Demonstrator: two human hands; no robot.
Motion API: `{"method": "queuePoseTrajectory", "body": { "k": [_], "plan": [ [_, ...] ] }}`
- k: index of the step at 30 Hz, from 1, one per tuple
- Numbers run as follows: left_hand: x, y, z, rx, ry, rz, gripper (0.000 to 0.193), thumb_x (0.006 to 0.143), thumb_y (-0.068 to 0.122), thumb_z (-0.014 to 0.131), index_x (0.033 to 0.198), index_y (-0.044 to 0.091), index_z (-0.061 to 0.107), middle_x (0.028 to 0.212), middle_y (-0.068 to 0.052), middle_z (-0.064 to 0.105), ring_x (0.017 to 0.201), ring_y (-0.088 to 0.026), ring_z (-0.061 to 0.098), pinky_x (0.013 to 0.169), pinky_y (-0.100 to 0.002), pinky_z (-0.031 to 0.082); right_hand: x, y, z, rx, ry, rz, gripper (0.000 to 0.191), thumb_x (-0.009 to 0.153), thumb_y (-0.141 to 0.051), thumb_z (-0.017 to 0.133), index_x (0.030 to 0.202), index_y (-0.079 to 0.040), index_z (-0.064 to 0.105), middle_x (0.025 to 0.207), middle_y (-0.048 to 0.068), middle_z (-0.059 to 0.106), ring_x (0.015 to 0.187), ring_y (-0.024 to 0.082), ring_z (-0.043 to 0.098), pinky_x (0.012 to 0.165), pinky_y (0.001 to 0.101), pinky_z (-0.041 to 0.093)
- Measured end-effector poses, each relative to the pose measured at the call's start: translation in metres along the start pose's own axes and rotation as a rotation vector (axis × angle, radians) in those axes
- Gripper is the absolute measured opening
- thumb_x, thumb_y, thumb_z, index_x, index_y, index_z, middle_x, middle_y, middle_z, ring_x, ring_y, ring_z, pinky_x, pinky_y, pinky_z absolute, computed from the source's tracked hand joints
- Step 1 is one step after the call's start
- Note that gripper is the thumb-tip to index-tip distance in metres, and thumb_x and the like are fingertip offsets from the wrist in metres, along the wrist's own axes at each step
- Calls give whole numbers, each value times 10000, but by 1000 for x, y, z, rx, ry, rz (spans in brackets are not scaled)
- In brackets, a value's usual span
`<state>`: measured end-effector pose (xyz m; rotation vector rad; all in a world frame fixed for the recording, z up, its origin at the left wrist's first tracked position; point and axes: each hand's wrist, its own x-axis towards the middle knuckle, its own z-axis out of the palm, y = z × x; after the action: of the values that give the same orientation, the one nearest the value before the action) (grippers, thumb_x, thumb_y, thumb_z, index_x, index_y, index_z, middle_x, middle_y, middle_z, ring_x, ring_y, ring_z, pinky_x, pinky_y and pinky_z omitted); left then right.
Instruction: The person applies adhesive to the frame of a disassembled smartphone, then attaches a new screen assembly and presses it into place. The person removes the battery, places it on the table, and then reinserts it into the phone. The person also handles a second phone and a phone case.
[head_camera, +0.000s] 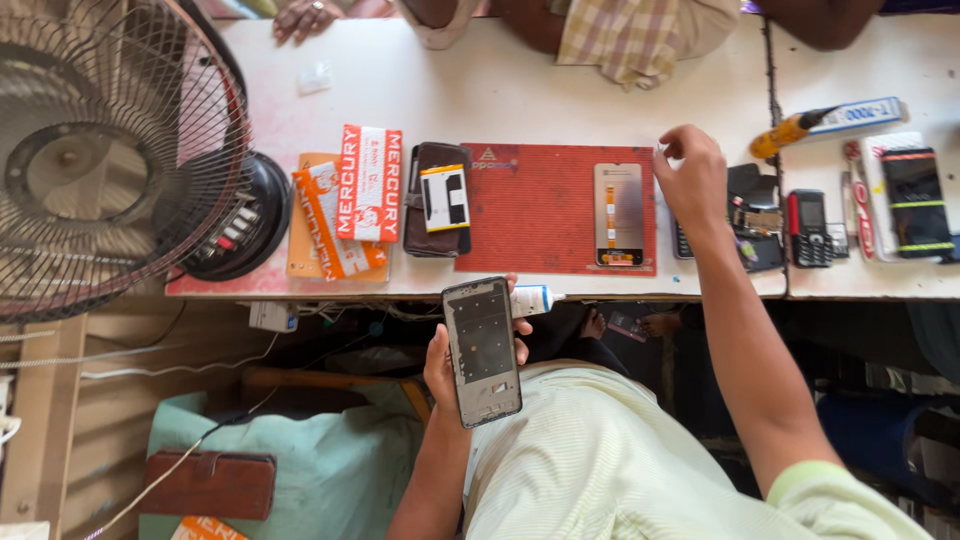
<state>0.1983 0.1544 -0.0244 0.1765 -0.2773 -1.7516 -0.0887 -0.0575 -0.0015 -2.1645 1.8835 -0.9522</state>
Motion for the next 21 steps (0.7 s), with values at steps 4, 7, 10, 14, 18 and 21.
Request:
{"method": "queuePoseTrajectory", "body": {
  "k": [4,7,10,14,18,21],
  "plan": [
    [3,4,6,-13,15,4,828,1044,550,455,1545,-106,378,1706,-242,280,1156,-328,617,846,-415,555,-69,-41,-20,526,-133,113,149,977,-45,777,1069,-30,661,987,36,616,866,89,633,771,248,584],
    [4,6,8,3,26,-3,855,1048,565,469,1561,-111,373,1702,-267,288,1150,-328,622,836,-420,557,-123,-66,-36,735,-220,147,152,879,82,703,1016,18,722,1101,63,642,887,139,647,741,281,540],
    [8,3,8,-34,38,-29,863,1043,573,486,1582,-89,362,1700,-276,293,1150,-336,632,816,-424,558,-147,-75,-38,1046,-207,180,138,912,108,690,1032,40,701,1157,76,628,1005,158,720,884,278,635],
    [14,0,9,-61,22,-60,873,1017,584,506,1587,-60,357,1691,-277,286,1133,-353,642,800,-439,561,-159,-75,-35,1068,-144,211,144,925,125,684,1038,37,698,1143,106,674,999,169,737,882,280,656],
    [17,-3,11,-70,9,-83,880,1024,584,509,1588,-73,355,1702,-288,274,1136,-359,642,808,-440,561,-165,-72,-33,1019,-96,221,146,921,114,717,1037,26,702,1152,119,694,1000,152,724,843,250,631],
    [17,-4,11,-78,7,-86,876,1026,582,507,1590,-70,354,1701,-291,268,1141,-363,644,809,-443,560,-166,-72,-34,1015,-98,220,144,924,110,719,1034,19,706,1151,119,698,996,144,728,835,237,625]
  ]
}}
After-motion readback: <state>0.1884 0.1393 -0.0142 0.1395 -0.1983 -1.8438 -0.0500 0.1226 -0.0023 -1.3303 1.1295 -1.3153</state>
